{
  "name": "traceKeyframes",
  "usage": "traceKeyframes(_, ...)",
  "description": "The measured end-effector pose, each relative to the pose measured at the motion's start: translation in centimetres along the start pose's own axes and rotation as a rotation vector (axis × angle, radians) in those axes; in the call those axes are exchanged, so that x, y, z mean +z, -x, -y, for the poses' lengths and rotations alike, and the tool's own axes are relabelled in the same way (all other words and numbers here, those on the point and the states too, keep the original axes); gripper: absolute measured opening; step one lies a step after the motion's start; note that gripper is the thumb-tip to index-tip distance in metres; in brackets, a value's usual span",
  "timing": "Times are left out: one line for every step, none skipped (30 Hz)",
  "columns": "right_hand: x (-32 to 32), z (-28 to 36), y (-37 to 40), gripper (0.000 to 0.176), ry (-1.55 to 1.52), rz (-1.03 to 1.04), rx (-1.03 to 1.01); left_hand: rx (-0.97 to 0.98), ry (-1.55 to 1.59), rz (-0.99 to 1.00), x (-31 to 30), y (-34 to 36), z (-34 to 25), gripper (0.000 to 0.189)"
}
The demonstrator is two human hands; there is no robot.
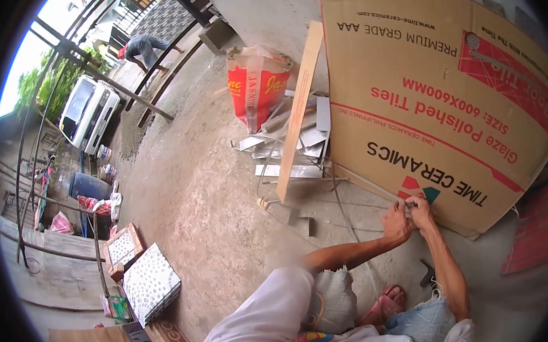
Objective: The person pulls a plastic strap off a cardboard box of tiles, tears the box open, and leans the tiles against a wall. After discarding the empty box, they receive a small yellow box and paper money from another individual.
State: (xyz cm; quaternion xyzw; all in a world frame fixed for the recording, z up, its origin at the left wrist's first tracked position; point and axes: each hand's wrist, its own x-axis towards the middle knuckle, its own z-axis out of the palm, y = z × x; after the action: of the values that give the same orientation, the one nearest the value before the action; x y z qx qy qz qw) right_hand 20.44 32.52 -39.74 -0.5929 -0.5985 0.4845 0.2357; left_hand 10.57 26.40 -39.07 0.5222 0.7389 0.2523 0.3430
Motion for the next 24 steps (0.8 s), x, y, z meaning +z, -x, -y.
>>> traceKeyframes(-0.1, 0.4, 0.0, 0.021, -0.04, 0.025, 0.019, 0.008, -0.015, -0.016, 0.4, 0.1, 0.1, 0.059)
traceKeyframes(-0.2, 0.8, 0.2, 0.021, -0.079, 0.048, 0.046, 0.015, -0.03, -0.025, 0.7, 0.1, 0.2, 0.059)
traceKeyframes(-0.2, 1.0, 0.5, 0.022, -0.119, 0.072, 0.077, -0.004, -0.019, 0.045, -0.1, 0.2, -0.2, 0.061)
traceKeyframes(-0.3, 1.3, 0.7, 0.022, -0.107, 0.08, 0.088, 0.009, 0.091, 0.054, 1.5, -0.2, 1.3, 0.06)
traceKeyframes(-0.5, 1.6, 0.7, 0.022, -0.097, 0.086, 0.097, 0.027, 0.199, 0.062, 4.7, -1.1, 4.0, 0.059)
traceKeyframes(-0.5, 1.8, 0.6, 0.022, -0.087, 0.088, 0.104, 0.035, 0.28, 0.065, 5.6, -1.6, 4.9, 0.058)
traceKeyframes(-0.4, 1.1, 0.4, 0.022, -0.081, 0.075, 0.073, 0.043, 0.361, 0.069, 6.0, -2.0, 5.4, 0.057)
traceKeyframes(-0.2, 0.3, 0.2, 0.022, -0.073, 0.06, 0.042, 0.038, 0.417, 0.069, 6.6, -2.2, 5.8, 0.056)
traceKeyframes(-0.1, 0.6, 0.2, 0.023, -0.066, 0.046, 0.01, 0.039, 0.44, 0.058, 6.7, -2.3, 5.9, 0.055)
traceKeyframes(-0.1, 0.9, 0.2, 0.022, -0.076, 0.051, 0.022, 0.041, 0.463, 0.048, 6.9, -2.5, 6.1, 0.054)
traceKeyframes(-0.2, 1.1, 0.3, 0.022, -0.084, 0.058, 0.037, 0.046, 0.456, 0.031, 7.2, -2.4, 6.3, 0.053)
traceKeyframes(-0.4, 1.8, 0.5, 0.022, -0.093, 0.064, 0.052, 0.045, 0.408, 0.025, 6.5, -2.1, 5.8, 0.053)
traceKeyframes(-0.5, 2.4, 0.7, 0.021, -0.09, 0.059, 0.052, 0.043, 0.359, 0.019, 5.7, -1.7, 5.1, 0.053)
traceKeyframes(-0.5, 2.9, 0.9, 0.02, -0.087, 0.054, 0.053, 0.034, 0.27, 0.022, 2.3, -0.8, 2.5, 0.052)
traceKeyframes(-0.6, 3.3, 1.0, 0.018, -0.084, 0.049, 0.054, 0.026, 0.181, 0.026, -0.3, -0.5, 0.9, 0.052)
traceKeyframes(-0.5, 3.4, 1.1, 0.018, -0.105, 0.04, 0.061, -0.011, 0.223, 0.039, -1.0, -0.8, 0.8, 0.05)
traceKeyframes(-0.4, 3.5, 1.2, 0.017, -0.127, 0.031, 0.068, -0.047, 0.265, 0.052, -1.7, -1.1, 0.6, 0.048)
traceKeyframes(-0.4, 3.8, 1.3, 0.016, -0.148, 0.022, 0.074, -0.084, 0.307, 0.065, -1.6, -1.2, 0.7, 0.046)
traceKeyframes(-0.5, 4.1, 1.3, 0.016, -0.123, 0.021, 0.082, -0.064, 0.325, 0.05, -1.4, -1.3, 1.0, 0.044)
traceKeyframes(-0.7, 4.4, 1.3, 0.016, -0.098, 0.021, 0.09, -0.045, 0.343, 0.034, -1.4, -1.6, 1.2, 0.043)
traceKeyframes(-0.7, 4.5, 1.5, 0.016, -0.072, 0.024, 0.101, -0.03, 0.362, 0.018, -1.2, -1.6, 1.5, 0.041)
traceKeyframes(-0.7, 4.1, 1.4, 0.016, -0.052, 0.024, 0.09, -0.037, 0.374, 0.02, -1.0, -1.7, 1.6, 0.041)
traceKeyframes(-0.6, 3.6, 1.2, 0.015, -0.032, 0.023, 0.08, -0.044, 0.386, 0.023, -0.9, -1.9, 1.8, 0.04)
traceKeyframes(-0.6, 3.5, 1.1, 0.015, -0.013, 0.022, 0.069, -0.05, 0.399, 0.024, -1.2, -2.1, 1.5, 0.04)
